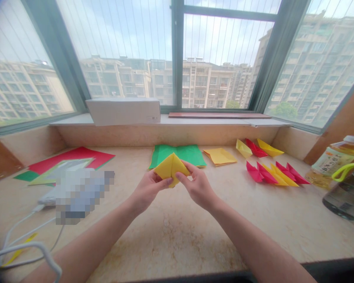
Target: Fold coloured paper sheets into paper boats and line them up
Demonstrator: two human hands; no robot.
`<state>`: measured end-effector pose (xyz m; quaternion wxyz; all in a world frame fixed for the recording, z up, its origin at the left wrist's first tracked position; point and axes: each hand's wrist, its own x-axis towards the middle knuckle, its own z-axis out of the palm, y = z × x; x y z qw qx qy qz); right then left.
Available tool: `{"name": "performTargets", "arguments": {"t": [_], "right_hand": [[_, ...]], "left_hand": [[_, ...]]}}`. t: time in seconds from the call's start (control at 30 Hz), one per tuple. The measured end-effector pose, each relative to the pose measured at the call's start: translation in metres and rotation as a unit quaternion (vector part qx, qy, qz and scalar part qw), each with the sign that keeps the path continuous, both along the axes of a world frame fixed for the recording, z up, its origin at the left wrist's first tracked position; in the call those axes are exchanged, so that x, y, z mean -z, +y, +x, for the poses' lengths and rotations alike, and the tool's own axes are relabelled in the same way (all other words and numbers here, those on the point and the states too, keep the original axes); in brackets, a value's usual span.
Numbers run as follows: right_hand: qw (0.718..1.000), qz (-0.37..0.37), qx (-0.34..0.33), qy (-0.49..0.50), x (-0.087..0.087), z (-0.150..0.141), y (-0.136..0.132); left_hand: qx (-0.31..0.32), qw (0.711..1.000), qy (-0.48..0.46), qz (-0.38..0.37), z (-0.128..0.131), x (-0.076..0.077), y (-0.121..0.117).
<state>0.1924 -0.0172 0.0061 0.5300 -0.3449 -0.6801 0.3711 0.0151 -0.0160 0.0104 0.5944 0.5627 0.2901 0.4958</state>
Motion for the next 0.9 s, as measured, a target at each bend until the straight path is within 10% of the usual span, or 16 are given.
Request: {"name": "performTargets", "arguments": {"t": [0.9], "right_hand": [[0.993, -0.104, -0.064, 0.008, -0.016, 0.012, 0.001]], "left_hand": [[0.113, 0.988, 0.09, -0.055, -0.001, 0.006, -0.009]]}}
